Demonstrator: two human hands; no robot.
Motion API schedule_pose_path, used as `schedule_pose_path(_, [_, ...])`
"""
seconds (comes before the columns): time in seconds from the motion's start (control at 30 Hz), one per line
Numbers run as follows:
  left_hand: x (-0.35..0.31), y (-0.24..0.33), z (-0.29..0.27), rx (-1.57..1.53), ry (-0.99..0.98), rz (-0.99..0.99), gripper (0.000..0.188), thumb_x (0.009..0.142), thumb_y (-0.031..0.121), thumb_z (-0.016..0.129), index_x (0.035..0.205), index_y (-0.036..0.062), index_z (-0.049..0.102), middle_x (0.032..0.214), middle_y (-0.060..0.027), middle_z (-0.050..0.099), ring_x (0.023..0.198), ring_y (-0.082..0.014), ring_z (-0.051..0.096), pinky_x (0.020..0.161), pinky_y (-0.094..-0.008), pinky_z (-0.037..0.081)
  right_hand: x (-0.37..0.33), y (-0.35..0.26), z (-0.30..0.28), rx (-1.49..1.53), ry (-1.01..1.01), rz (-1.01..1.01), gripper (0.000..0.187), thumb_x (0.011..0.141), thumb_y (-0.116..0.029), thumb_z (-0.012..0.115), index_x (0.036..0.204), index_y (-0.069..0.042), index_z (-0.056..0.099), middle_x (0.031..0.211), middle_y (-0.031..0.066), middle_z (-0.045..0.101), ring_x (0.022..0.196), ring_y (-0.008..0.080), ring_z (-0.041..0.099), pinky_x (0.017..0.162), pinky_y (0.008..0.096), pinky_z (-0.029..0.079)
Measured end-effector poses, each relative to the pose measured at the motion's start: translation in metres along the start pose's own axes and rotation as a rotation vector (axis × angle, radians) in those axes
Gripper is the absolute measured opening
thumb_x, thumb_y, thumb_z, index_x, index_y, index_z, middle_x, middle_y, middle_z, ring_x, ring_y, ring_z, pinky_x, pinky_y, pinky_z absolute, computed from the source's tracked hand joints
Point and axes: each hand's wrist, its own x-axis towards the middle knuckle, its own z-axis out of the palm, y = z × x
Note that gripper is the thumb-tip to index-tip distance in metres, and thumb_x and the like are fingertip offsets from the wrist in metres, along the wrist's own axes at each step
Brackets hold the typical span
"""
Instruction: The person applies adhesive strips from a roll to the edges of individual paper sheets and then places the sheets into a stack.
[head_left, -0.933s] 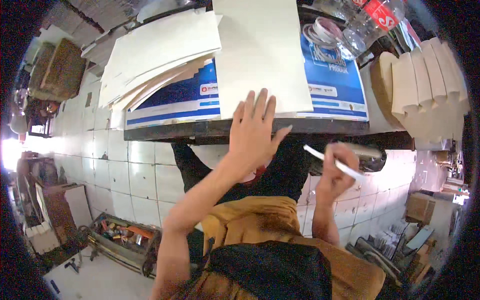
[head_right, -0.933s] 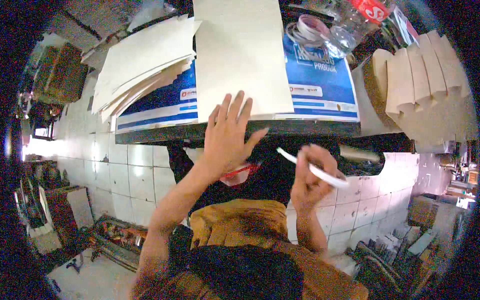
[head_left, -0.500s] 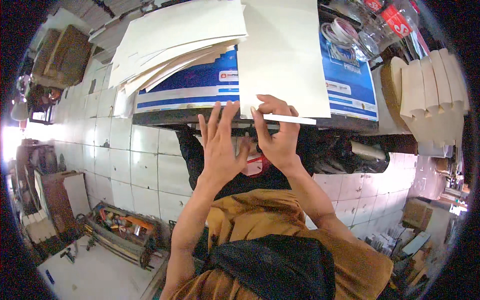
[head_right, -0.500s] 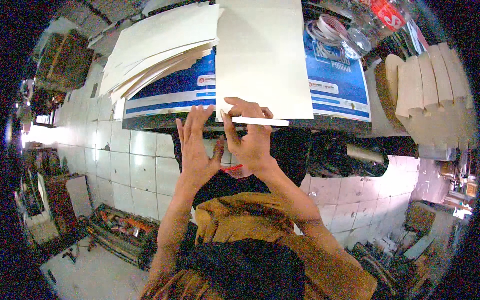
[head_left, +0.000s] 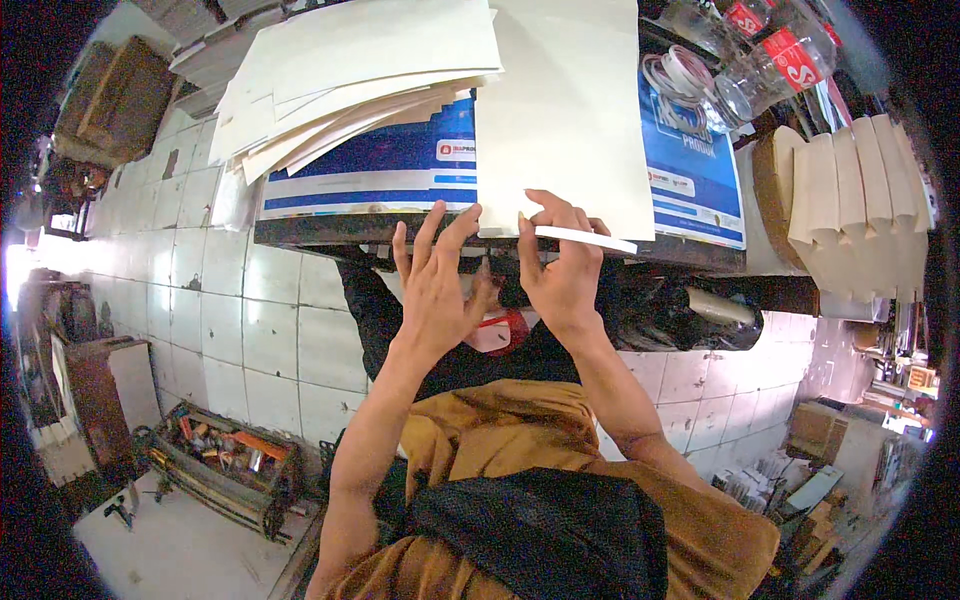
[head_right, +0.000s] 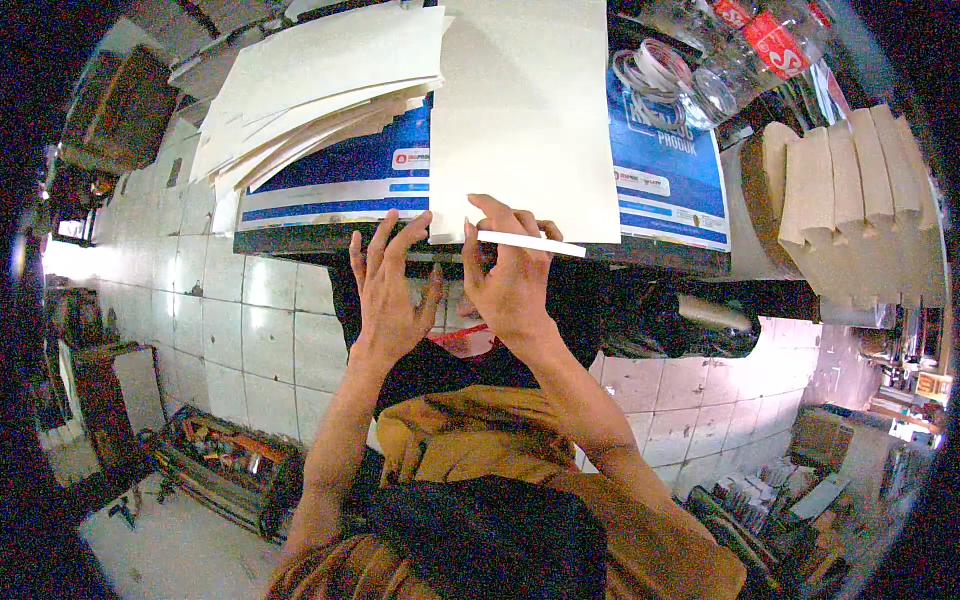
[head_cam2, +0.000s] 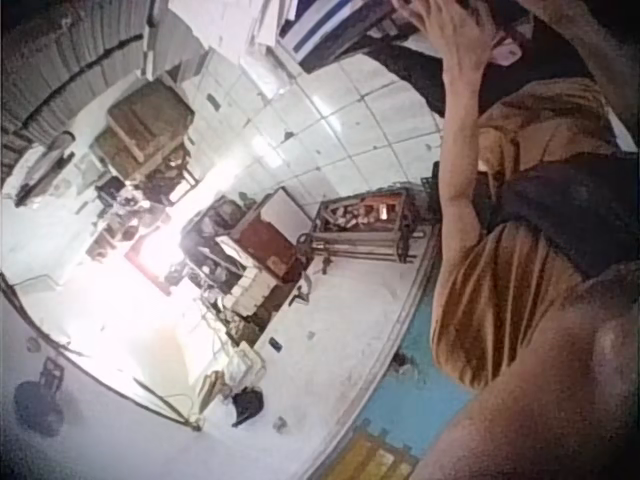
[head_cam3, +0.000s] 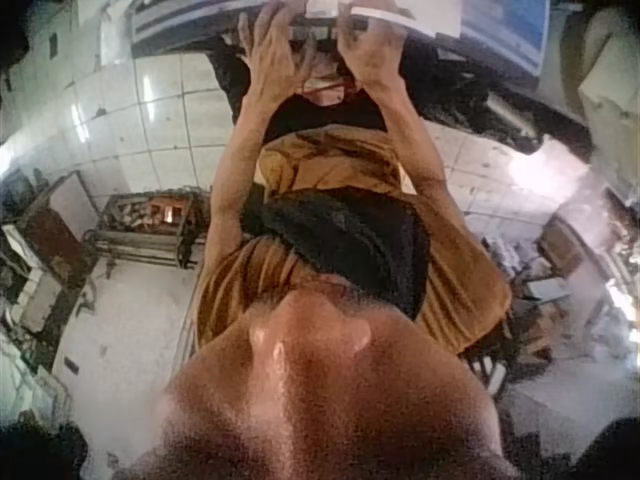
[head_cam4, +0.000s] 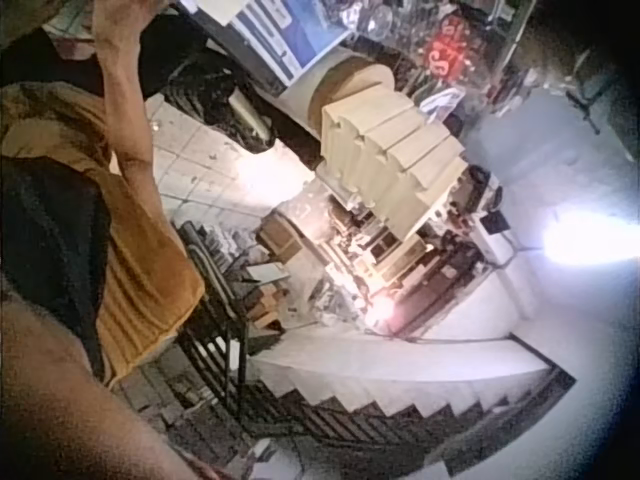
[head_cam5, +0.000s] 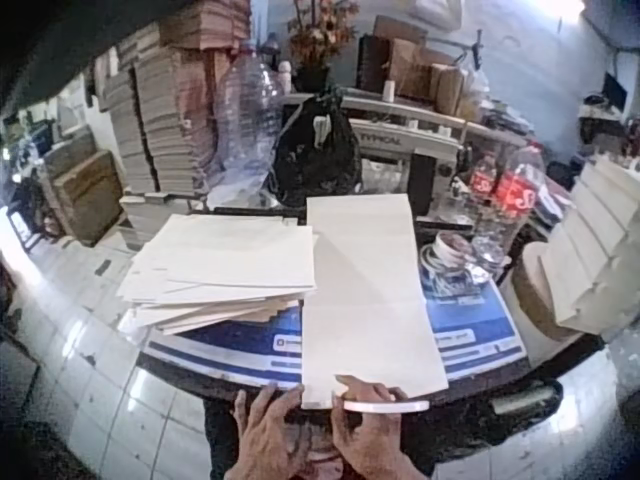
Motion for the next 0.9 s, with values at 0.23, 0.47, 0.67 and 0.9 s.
schedule_pose_path(0.23, [-0.001,-0.004,0.006,0.004,0.056,0.035,0.054,0.091,0.021,0.066,0.141,0.0108,0.049,0.147,-0.0030,0.055,0.147,-0.0326,0.039,0.123,-0.0576,0.014,0.000,0.003,-0.001,0.014,0.003,-0.010,0.034,0.091,-0.012,0.071,0.125,-0.014,0.066,0.085,0.0026,0.070,0.090,0.0231,0.064,0.091,0.0445,0.038])
schedule_pose_path(0.47, [0.000,-0.005,0.006,0.018,0.062,0.057,0.044,0.089,0.019,0.067,0.131,0.0139,0.056,0.149,-0.0041,0.057,0.147,-0.0330,0.040,0.123,-0.0570,0.015,0.000,0.003,-0.001,-0.012,0.008,-0.022,0.036,0.090,-0.013,0.072,0.125,-0.015,0.066,0.085,0.0019,0.070,0.089,0.0227,0.065,0.090,0.0437,0.038])
schedule_pose_path(0.67, [0.001,-0.003,0.009,0.045,0.105,0.047,0.034,0.088,0.021,0.069,0.120,0.0150,0.062,0.145,-0.0044,0.061,0.145,-0.0332,0.044,0.123,-0.0553,0.016,-0.001,0.003,-0.011,0.017,0.033,-0.038,0.039,0.088,-0.014,0.076,0.125,-0.010,0.065,0.095,0.0041,0.074,0.096,0.0266,0.067,0.095,0.0437,0.043])
schedule_pose_path(0.9, [0.001,-0.002,0.016,0.034,0.163,0.052,0.030,0.086,0.024,0.070,0.113,0.0146,0.064,0.141,-0.0041,0.064,0.143,-0.0332,0.046,0.123,-0.0530,0.017,0.000,0.036,-0.077,0.465,0.257,0.419,0.030,0.097,-0.007,0.069,0.126,-0.001,0.064,0.109,0.0117,0.076,0.096,0.0145,0.069,0.078,0.0260,0.055])
